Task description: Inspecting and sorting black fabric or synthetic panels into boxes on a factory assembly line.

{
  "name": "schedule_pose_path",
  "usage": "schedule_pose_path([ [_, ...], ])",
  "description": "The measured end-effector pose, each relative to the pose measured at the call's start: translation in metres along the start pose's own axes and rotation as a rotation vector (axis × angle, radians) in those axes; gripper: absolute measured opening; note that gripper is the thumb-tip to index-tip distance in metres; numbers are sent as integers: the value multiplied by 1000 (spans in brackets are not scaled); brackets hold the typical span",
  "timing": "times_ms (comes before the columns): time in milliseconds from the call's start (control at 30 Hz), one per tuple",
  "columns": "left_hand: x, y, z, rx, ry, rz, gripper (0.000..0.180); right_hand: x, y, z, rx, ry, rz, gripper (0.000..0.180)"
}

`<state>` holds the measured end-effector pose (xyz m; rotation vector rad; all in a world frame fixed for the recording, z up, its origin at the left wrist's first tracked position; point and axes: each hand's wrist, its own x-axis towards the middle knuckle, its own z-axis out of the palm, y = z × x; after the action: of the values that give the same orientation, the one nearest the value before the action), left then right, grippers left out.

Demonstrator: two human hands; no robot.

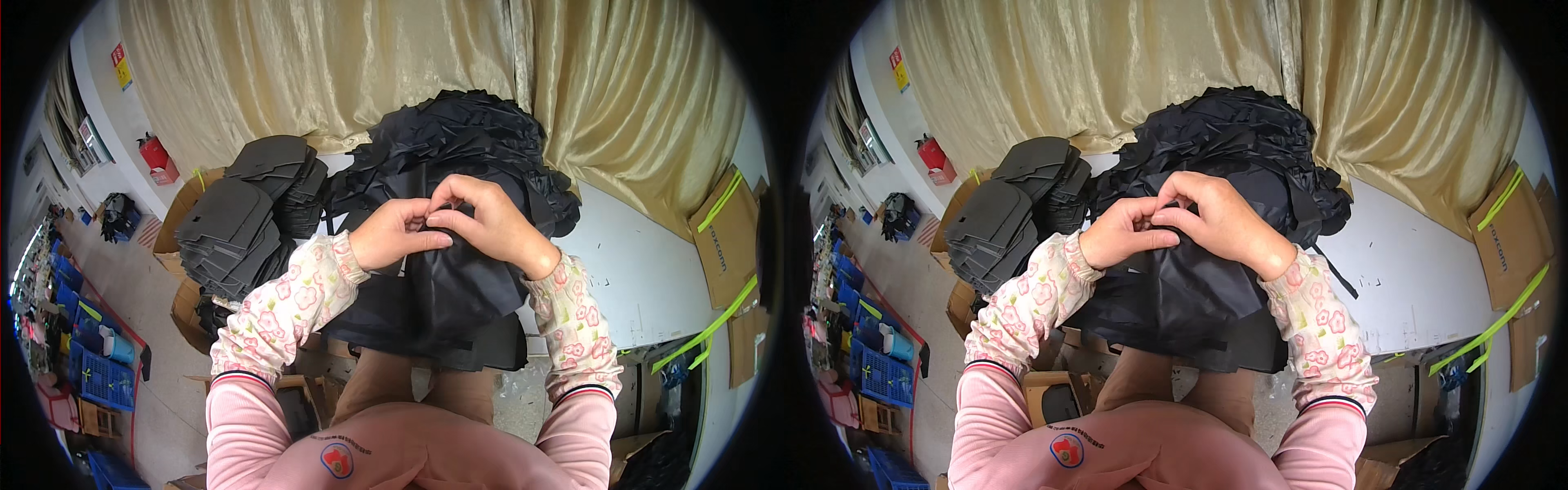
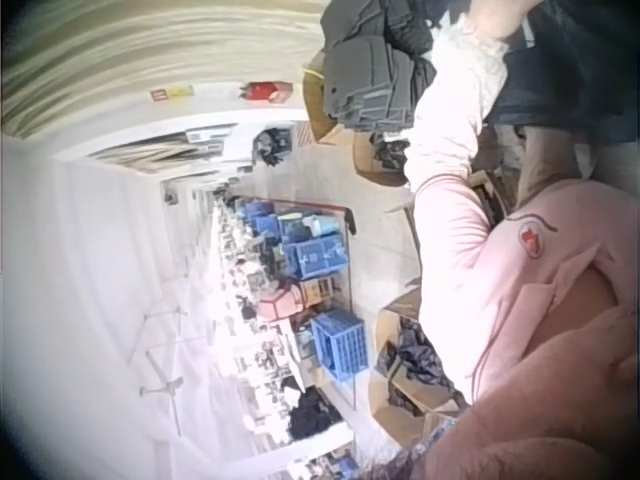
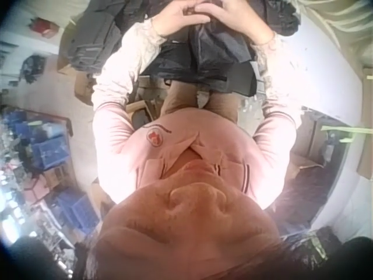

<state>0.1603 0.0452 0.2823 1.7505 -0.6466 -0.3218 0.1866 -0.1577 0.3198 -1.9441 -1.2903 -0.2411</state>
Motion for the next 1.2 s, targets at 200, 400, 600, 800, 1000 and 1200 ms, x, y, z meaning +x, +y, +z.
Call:
schedule_pose_path([
  [200, -13, 8, -12, -317, -21, 59, 23, -12, 8, -12, 635, -249, 383, 30],
  [400, -26, -1, -22, -396, -81, 17, 25, -19, 15, -11, 601, -404, 409, 26],
  [600, -28, -3, -24, -445, -224, 20, 26, -16, 18, 7, 519, -459, 105, 24],
  [800, -38, -15, -36, -432, -367, 55, 30, -19, 8, 3, 701, -345, 319, 13],
  [1000, -56, -34, -49, -415, -546, -227, 58, -31, 8, -22, 380, -270, 335, 9],
  [1200, -82, -64, -82, -99, -521, -420, 46, -64, 21, -42, -108, -275, 240, 13],
])
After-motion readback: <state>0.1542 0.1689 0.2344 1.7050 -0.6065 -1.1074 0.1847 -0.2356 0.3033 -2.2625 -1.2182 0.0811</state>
